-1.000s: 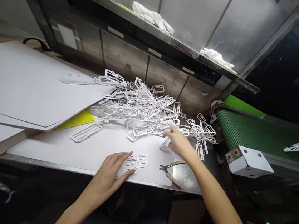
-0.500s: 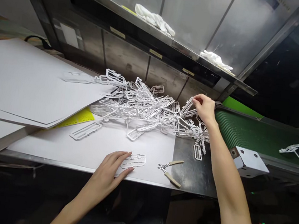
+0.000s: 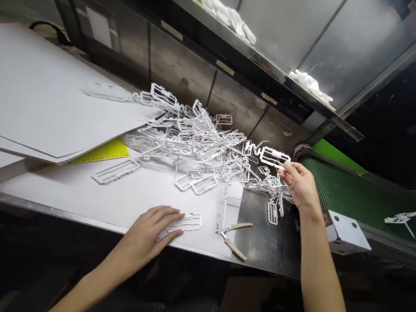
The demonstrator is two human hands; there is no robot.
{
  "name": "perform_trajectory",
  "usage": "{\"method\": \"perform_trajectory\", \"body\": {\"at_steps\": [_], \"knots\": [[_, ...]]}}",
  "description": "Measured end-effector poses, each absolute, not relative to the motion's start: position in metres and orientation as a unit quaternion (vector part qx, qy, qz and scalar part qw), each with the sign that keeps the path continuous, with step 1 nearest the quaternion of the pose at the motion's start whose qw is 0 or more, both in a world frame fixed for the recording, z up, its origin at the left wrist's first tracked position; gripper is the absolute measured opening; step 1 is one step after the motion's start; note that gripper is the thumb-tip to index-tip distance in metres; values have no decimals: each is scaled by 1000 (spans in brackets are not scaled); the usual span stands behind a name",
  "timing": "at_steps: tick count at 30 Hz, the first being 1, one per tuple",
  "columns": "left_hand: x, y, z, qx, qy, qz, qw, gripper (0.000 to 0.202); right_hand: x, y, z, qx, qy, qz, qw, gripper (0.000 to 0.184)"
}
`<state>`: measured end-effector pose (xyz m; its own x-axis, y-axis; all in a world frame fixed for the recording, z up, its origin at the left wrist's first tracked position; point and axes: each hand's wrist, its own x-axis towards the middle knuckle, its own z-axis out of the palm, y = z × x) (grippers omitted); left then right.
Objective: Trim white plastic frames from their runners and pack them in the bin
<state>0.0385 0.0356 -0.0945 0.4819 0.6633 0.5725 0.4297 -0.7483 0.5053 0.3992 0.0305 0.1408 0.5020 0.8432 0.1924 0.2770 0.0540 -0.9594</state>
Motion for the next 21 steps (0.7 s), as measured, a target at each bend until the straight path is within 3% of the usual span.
{"method": "perform_trajectory", "body": {"at_steps": [4, 8, 11, 15, 18, 21], "knots": [[45, 40, -91, 845, 339, 382, 160, 28, 377, 3, 112, -626, -416, 265, 604, 55], [50, 39, -78, 820, 354, 394, 219, 33, 351, -28, 92, -623, -406, 303, 596, 47], [45, 30, -60, 739, 370, 436, 357, 37, 329, -50, 72, -618, -440, 267, 595, 35], [37, 9, -38, 573, 353, 370, 641, 50, 289, -72, 33, -596, -593, 20, 541, 6], [43, -10, -34, 472, 279, 336, 765, 70, 257, -81, 5, -533, -702, -131, 454, 29], [55, -24, -37, 431, 272, 373, 776, 65, 232, -84, -9, -472, -773, -99, 413, 41]]}}
